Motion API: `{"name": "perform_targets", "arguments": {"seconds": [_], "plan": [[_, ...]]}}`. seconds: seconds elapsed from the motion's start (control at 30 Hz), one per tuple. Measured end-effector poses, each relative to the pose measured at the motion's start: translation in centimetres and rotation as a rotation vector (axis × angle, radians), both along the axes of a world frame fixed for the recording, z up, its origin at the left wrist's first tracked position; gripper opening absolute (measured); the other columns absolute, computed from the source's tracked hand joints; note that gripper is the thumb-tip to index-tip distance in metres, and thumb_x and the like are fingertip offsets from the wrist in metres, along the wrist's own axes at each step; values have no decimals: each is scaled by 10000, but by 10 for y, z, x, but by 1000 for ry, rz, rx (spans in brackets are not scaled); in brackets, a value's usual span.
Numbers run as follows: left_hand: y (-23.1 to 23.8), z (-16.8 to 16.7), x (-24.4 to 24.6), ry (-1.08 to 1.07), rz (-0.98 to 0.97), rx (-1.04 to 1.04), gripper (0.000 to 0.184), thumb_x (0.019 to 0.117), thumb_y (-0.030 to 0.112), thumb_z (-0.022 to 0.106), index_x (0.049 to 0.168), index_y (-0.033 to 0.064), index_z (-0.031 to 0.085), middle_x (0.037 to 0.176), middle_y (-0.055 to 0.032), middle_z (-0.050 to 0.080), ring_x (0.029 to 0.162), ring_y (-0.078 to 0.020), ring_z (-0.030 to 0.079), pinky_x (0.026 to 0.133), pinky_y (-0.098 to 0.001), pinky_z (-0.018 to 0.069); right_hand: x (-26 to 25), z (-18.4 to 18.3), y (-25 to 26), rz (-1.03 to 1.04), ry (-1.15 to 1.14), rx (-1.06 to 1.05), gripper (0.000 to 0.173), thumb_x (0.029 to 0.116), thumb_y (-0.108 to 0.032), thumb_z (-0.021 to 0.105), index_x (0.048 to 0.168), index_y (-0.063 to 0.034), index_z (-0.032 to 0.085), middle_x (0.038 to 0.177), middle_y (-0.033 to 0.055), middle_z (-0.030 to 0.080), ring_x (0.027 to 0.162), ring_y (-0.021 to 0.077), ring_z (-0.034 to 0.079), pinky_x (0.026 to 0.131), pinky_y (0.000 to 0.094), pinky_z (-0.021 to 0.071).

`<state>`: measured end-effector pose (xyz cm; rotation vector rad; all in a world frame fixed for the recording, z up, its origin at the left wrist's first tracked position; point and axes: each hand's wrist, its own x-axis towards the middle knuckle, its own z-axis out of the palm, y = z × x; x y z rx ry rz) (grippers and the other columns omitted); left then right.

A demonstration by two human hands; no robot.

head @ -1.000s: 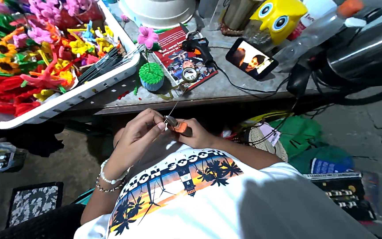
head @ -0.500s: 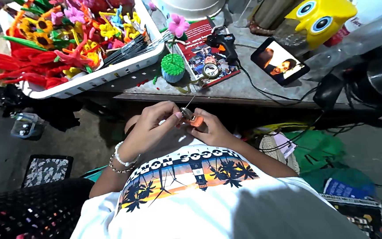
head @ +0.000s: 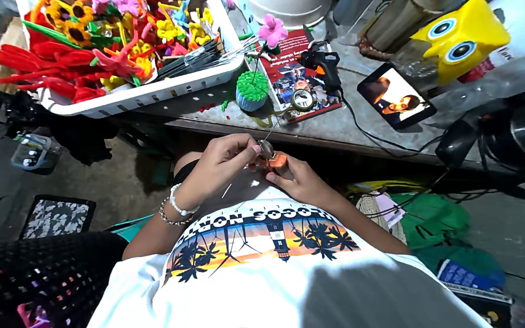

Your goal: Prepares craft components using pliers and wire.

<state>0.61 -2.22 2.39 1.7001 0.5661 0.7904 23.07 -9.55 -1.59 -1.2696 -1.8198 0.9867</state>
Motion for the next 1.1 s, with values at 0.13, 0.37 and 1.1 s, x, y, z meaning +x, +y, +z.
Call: {"name": "perform_targets", "arguments": {"seconds": [0.13, 0.37, 1.1], "plan": [[1, -2, 1, -12, -3, -18, 245, 1067, 128, 474, 911, 32, 638, 814, -31, 657, 733, -110, 662, 700, -268, 589, 2, 0, 0, -8, -41, -4, 339, 1010, -247, 634, 1221, 19, 637, 1038, 82, 703, 941, 34, 657, 875, 207, 541], [-1, 0, 3, 17, 0, 8, 235, 1070, 131, 468, 929, 43, 634, 818, -20, 661, 737, -97, 662, 696, -252, 582, 0, 0, -4, -40, -66, -22, 382, 1027, -257, 612, 1252, 51, 601, 983, 108, 693, 822, 59, 666, 783, 215, 568], [2, -3, 3, -2, -83, 54, 236, 1077, 144, 454, 956, 30, 622, 871, -36, 645, 772, -113, 657, 720, -279, 591, -2, -7, -9, -120, 92, 57, 300, 960, -173, 701, 1182, 26, 664, 1034, 68, 715, 937, 11, 667, 866, 192, 557]]}}
